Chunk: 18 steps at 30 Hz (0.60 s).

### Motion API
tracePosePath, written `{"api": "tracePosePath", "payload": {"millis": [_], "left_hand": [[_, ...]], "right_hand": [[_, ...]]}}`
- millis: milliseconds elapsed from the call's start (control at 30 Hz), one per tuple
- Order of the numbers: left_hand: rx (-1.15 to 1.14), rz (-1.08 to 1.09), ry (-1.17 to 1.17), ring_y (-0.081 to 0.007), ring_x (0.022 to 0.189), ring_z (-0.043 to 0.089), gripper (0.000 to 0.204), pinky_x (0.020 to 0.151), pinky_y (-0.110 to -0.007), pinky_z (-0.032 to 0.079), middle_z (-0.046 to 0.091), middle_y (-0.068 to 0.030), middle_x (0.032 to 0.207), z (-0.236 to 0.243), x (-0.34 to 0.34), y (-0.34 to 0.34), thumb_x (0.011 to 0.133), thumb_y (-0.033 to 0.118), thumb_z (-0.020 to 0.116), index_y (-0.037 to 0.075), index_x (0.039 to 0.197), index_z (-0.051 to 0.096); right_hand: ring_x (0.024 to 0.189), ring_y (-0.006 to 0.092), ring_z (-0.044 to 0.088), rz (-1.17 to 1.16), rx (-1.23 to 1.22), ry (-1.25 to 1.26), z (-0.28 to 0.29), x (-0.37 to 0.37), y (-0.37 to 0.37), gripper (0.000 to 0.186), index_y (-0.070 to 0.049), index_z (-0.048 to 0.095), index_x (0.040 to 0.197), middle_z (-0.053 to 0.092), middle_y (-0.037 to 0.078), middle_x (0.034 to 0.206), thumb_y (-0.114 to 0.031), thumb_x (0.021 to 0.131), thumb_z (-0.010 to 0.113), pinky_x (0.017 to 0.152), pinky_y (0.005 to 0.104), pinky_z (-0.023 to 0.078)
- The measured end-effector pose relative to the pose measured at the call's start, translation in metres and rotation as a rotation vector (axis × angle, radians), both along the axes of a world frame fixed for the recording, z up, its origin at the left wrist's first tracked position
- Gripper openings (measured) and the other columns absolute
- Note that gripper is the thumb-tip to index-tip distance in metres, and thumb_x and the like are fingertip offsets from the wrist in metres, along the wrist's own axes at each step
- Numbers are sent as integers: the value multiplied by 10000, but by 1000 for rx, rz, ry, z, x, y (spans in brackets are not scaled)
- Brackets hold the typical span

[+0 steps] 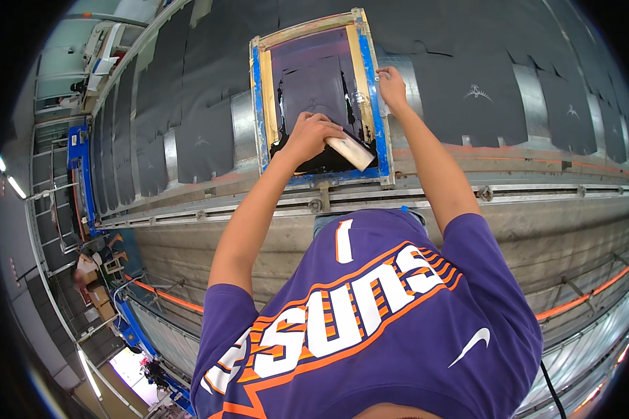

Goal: The person uses a squeegee to pull dark ink across a screen printing frame mounted on a large industrial machine. They repeatedly wipe the squeegee and re-apply pressure to the screen, ensuring the ink is evenly distributed across the mesh.

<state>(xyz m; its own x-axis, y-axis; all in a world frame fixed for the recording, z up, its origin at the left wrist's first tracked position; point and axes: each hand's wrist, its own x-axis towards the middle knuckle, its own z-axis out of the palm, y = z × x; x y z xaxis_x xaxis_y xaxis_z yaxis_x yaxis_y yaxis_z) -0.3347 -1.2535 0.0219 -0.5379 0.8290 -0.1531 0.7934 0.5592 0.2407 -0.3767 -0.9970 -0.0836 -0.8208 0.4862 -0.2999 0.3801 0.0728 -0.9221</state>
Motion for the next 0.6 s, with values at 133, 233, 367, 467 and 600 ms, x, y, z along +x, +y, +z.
{"api": "tracePosePath", "payload": {"millis": [133,233,367,467,600], "left_hand": [[-39,-54,32,-165,1170,606,452,984,-405,398,723,96,1211,3,2,-4,777,-19,672,274,1106,776],[-72,63,5,-169,1150,626,414,996,-408,398,737,76,1177,13,3,-40,788,-1,667,268,1081,781],[-136,376,-128,-252,1041,677,287,910,-403,482,749,-6,1114,36,19,-75,811,110,722,203,1080,760],[63,646,-244,-338,954,696,352,814,-420,531,749,-104,1045,24,28,-107,821,242,789,130,1146,715],[292,720,-398,-320,963,704,432,858,-401,525,743,-154,1031,4,5,-100,785,231,812,63,1169,705]], "right_hand": [[995,431,666,-41,178,99,-5,0,1,215,-114,697,1094,723,218,1020,-235,972,566,879,487,504],[994,437,665,-41,228,102,-3,4,-6,225,-117,703,1091,724,220,1007,-246,972,562,875,496,502],[941,429,680,-61,274,104,9,10,0,220,-120,709,1081,727,218,949,-239,975,557,847,495,507],[894,416,691,-44,265,76,33,18,-8,208,-140,710,1085,730,205,920,-235,985,555,822,490,514],[880,408,694,-62,349,41,25,17,-4,205,-165,705,1108,732,196,909,-250,991,560,816,484,515]]}}
